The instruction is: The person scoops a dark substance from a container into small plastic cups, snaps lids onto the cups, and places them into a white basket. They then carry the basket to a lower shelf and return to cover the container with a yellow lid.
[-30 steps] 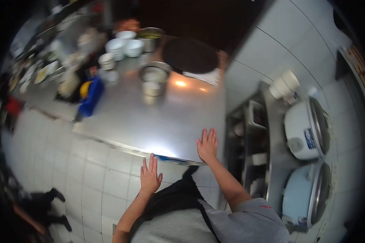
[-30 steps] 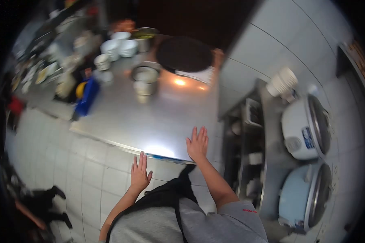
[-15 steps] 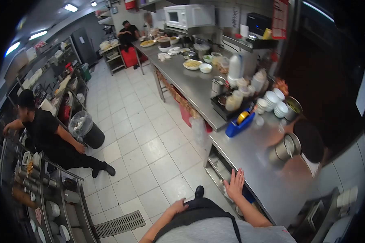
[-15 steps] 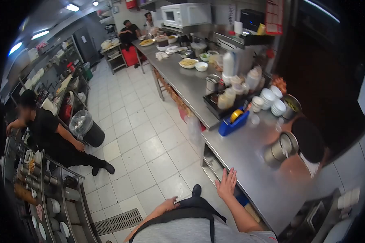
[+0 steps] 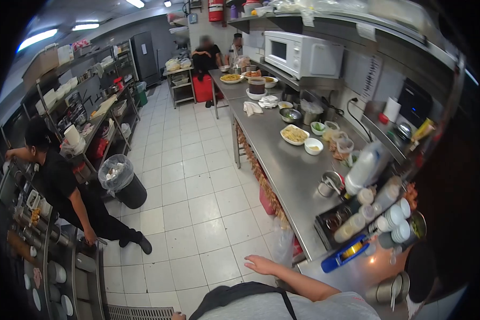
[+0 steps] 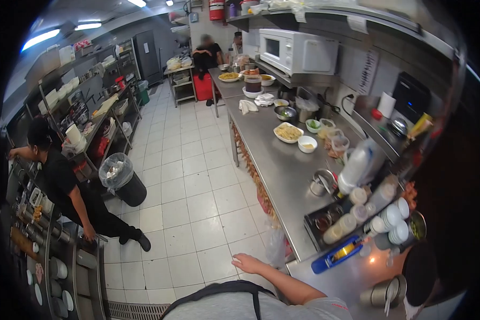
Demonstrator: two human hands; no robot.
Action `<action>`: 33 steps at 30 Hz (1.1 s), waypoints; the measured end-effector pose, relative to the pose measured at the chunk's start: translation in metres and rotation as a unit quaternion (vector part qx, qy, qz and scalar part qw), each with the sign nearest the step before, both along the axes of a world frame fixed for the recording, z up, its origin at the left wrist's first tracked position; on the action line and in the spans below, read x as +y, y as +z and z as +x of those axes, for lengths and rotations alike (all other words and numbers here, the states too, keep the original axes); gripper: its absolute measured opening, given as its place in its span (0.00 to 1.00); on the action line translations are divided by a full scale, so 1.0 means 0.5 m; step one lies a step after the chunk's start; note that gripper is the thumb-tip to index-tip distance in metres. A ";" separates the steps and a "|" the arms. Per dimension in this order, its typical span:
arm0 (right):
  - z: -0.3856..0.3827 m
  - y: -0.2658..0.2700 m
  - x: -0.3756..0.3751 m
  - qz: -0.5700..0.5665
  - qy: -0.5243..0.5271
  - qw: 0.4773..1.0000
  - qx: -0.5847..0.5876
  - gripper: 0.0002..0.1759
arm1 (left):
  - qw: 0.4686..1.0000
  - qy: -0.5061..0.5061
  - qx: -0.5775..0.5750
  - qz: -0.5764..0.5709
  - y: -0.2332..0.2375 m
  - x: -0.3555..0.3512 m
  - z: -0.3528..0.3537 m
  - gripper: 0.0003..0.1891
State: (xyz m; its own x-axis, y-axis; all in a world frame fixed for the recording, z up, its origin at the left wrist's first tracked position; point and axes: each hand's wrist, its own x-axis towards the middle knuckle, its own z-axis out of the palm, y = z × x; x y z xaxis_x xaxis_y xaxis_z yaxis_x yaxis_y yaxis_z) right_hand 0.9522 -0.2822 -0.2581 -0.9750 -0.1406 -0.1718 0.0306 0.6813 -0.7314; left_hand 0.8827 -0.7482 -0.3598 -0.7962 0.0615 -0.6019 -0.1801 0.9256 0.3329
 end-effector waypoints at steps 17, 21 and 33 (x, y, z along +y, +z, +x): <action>-0.781 0.203 0.233 -0.040 -0.051 0.998 0.004 0.32 | 0.996 -0.020 0.060 0.057 -0.203 0.229 -0.809 0.27; -0.929 0.264 0.335 -0.025 -0.145 0.983 0.106 0.32 | 0.989 -0.056 0.108 0.078 -0.012 0.387 -1.150 0.25; -1.445 0.429 0.988 0.104 -0.403 0.867 0.273 0.42 | 0.971 -0.042 0.085 0.220 -0.050 0.826 -1.643 0.27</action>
